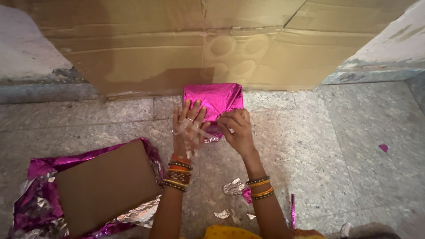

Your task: The person wraps a small box with shiny pink wrapping paper. They fold the paper around the box, smooth the edges, and secure the folds with clear tape. The wrapped box is then set aside on the floor.

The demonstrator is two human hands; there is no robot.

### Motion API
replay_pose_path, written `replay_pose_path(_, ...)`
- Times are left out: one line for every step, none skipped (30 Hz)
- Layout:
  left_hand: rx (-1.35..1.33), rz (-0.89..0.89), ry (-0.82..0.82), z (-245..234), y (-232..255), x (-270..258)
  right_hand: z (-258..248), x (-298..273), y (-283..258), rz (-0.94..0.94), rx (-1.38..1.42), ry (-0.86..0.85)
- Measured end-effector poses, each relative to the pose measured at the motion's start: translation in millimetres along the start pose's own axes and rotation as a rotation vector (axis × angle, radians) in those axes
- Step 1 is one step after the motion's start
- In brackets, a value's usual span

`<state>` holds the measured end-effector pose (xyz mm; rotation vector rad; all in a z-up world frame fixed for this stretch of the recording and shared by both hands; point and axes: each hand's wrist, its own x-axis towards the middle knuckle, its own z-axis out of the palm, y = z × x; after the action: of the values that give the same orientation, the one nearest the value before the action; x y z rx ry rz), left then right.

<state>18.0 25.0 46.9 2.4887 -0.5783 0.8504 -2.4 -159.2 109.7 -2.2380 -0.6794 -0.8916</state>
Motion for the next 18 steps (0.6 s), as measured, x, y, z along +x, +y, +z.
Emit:
replay_pose_path(-0.029,0.004,0.024,-0.3,-0.4,0.1,-0.5,0.0,0.4,-0.005,-0.003,0.002)
replay_pose_path(-0.058,0.008,0.048,-0.4,-0.9,0.1,-0.6,-0.5,0.1,-0.016,0.002,-0.003)
replay_pose_path(-0.087,0.014,0.075,0.6,-1.3,1.5,-1.1,0.0,0.8,-0.029,0.005,-0.005)
replay_pose_path(-0.108,0.019,0.098,1.2,-1.3,1.8,-2.0,0.4,1.4,-0.042,0.008,-0.008)
replay_pose_path(-0.129,0.024,0.12,1.2,-1.5,1.1,-3.0,0.1,0.8,-0.029,0.014,-0.024)
replay_pose_path(-0.15,0.03,0.142,1.5,-1.5,0.2,-4.7,-0.3,0.2,-0.016,0.02,-0.041)
replay_pose_path(-0.16,0.031,0.154,2.2,-1.5,-0.8,-6.5,-0.9,0.0,-0.003,0.026,-0.058)
replay_pose_path(-0.169,0.031,0.166,3.3,-1.4,-1.7,-8.9,-2.6,-0.9,0.068,0.115,-0.037)
replay_pose_path(-0.179,0.031,0.179,4.2,-1.7,-2.6,-11.9,-4.2,-1.8,0.139,0.203,-0.016)
replay_pose_path(-0.258,-0.018,0.133,5.5,-2.2,-2.6,-14.2,-4.3,-1.7,0.21,0.291,0.004)
replay_pose_path(-0.338,-0.07,0.086,6.4,-1.9,-3.4,-16.5,-3.2,-0.6,0.214,0.239,0.048)
replay_pose_path(-0.418,-0.122,0.039,6.7,-2.0,-3.9,-18.5,-1.1,1.2,0.217,0.187,0.092)
replay_pose_path(-0.339,-0.076,0.078,6.7,-2.1,-3.9,-19.3,1.5,2.9,0.222,0.135,0.138)
replay_pose_path(-0.26,-0.03,0.116,5.8,-1.9,-4.1,-18.2,5.5,5.1,0.248,0.066,0.076)
replay_pose_path(-0.18,0.019,0.154,4.7,-2.1,-3.1,-15.2,10.8,7.7,0.272,-0.004,0.017)
replay_pose_path(-0.174,0.022,0.156,3.6,-1.6,-1.7,-11.8,14.9,9.0,0.297,-0.074,-0.042)
replay_pose_path(-0.166,0.024,0.159,1.9,-1.0,-0.3,-7.3,18.5,9.1,0.253,-0.165,-0.118)
replay_pose_path(-0.159,0.026,0.162,0.3,-0.4,1.3,-1.9,21.7,8.9,0.21,-0.255,-0.193)
